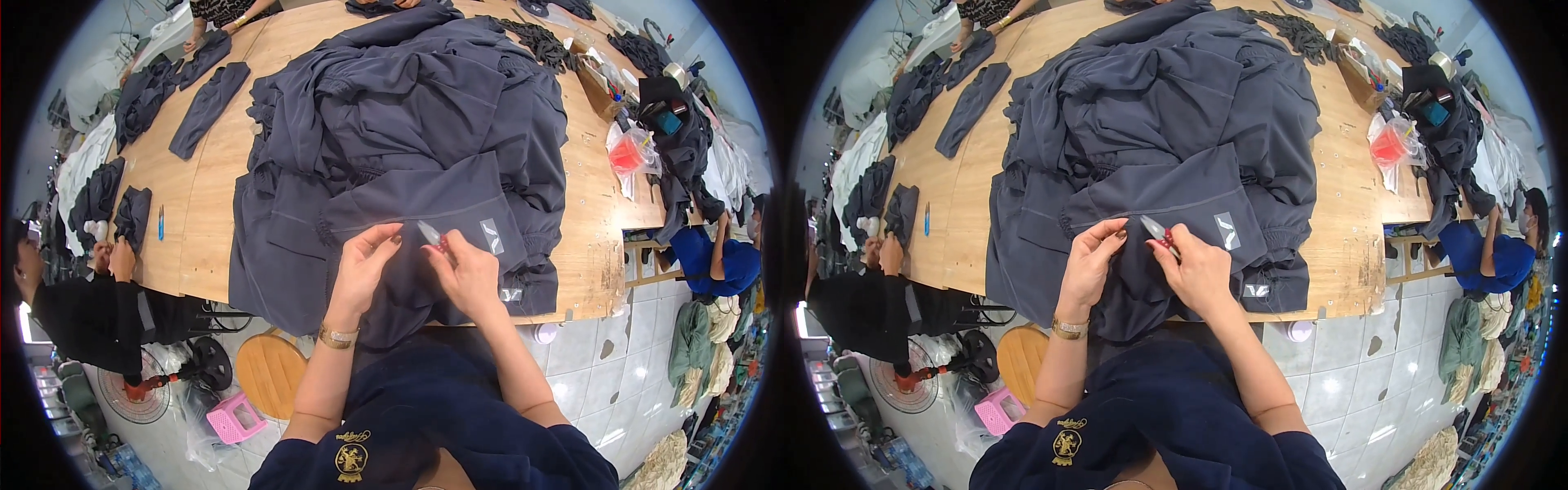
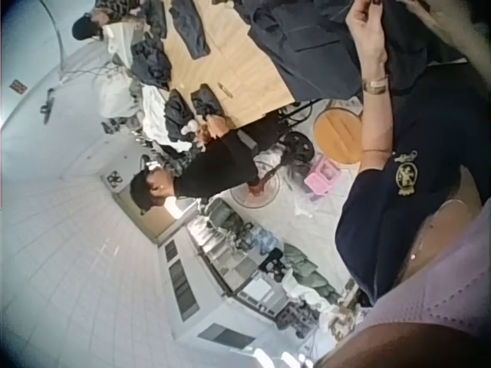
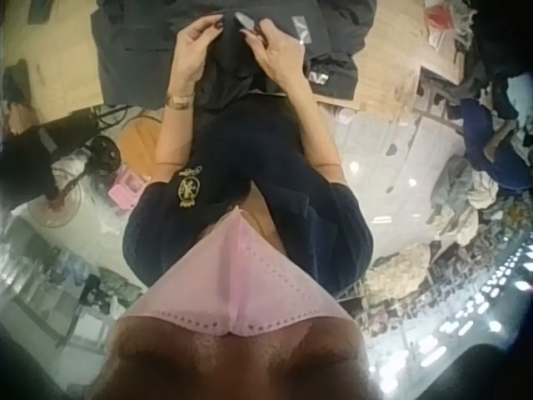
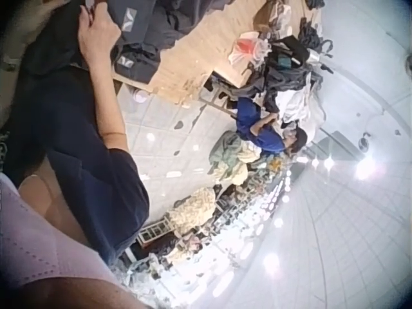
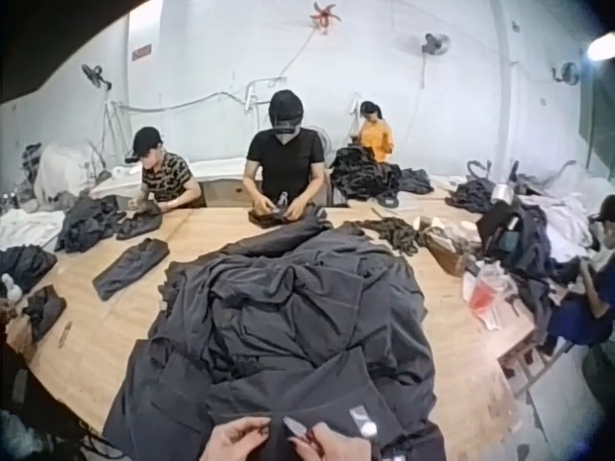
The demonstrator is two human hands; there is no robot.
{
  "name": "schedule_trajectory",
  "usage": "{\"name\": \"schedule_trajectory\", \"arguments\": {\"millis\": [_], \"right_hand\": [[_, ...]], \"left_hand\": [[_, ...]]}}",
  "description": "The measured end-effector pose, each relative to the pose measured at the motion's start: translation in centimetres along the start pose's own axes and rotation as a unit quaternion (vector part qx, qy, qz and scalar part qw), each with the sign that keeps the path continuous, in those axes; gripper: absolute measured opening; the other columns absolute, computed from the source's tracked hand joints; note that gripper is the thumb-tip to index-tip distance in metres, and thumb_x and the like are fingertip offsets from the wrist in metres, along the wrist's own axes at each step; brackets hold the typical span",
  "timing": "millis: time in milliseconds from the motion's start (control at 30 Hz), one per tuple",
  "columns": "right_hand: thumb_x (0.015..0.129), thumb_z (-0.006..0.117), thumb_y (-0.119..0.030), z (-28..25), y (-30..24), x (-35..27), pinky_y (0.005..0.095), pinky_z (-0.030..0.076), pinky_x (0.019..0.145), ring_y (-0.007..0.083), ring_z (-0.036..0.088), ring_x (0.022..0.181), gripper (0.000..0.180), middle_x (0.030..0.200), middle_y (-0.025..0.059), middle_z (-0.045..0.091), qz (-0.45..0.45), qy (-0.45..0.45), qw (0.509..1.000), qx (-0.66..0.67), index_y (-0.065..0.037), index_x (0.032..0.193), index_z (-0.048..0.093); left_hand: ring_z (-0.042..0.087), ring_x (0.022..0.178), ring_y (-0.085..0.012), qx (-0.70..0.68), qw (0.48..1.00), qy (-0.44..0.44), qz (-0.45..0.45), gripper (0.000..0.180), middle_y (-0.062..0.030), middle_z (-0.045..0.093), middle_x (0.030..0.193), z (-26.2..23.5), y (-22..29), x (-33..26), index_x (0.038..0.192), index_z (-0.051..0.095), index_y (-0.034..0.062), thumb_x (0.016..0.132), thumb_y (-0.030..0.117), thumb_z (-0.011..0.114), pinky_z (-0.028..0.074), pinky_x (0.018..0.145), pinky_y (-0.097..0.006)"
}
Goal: Trim loose threads and inspect fabric on a pile of gray garments.
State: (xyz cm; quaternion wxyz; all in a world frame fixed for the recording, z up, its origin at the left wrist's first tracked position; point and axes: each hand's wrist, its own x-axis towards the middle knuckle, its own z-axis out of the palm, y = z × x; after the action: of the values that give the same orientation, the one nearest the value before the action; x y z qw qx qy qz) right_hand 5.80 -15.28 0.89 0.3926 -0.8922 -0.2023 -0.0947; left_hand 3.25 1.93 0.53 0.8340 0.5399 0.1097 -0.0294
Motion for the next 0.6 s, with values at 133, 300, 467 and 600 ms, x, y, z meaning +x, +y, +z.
{"name": "schedule_trajectory", "arguments": {"millis": [133,300,467,600], "right_hand": [[0.085,0.063,-0.034,0.63,0.37,-0.50,0.0339,0.041,0.043,0.0266,0.057,0.049,0.032,0.061,0.0072,0.057,-0.030,0.015,0.998,-0.057,-0.008,0.075,0.048],[0.084,0.063,-0.035,0.64,0.31,-0.57,0.0339,0.041,0.043,0.0258,0.056,0.047,0.033,0.060,0.0070,0.056,-0.044,0.016,0.997,-0.064,-0.008,0.074,0.048],[0.084,0.063,-0.035,0.61,0.26,-0.47,0.0337,0.041,0.042,0.0259,0.056,0.046,0.032,0.059,0.0070,0.056,-0.050,0.013,0.995,-0.082,-0.008,0.073,0.048],[0.084,0.063,-0.034,0.63,0.20,-0.52,0.0337,0.041,0.042,0.0257,0.056,0.046,0.032,0.058,0.0068,0.055,-0.050,0.015,0.996,-0.078,-0.009,0.072,0.048]], "left_hand": [[0.057,0.089,-0.0068,0.039,0.999,0.013,0.030,0.020,-0.0021,0.064,0.098,0.33,-0.19,-0.16,0.106,0.063,-0.0030,0.087,0.001,0.058,0.044,0.083,-0.020],[0.056,0.088,-0.0065,0.046,0.998,0.017,0.036,0.019,-0.0016,0.064,0.097,0.51,-0.28,-0.31,0.105,0.063,-0.0026,0.088,0.002,0.058,0.043,0.082,-0.020],[0.056,0.087,-0.0061,0.056,0.997,0.019,0.045,0.018,-0.0012,0.064,0.096,0.70,-0.38,-0.40,0.104,0.063,-0.0025,0.088,0.001,0.058,0.044,0.081,-0.020],[0.056,0.087,-0.0055,0.062,0.996,0.031,0.053,0.017,-0.0011,0.064,0.096,0.80,-0.46,-0.54,0.104,0.063,-0.0025,0.088,0.001,0.058,0.044,0.081,-0.020]]}}
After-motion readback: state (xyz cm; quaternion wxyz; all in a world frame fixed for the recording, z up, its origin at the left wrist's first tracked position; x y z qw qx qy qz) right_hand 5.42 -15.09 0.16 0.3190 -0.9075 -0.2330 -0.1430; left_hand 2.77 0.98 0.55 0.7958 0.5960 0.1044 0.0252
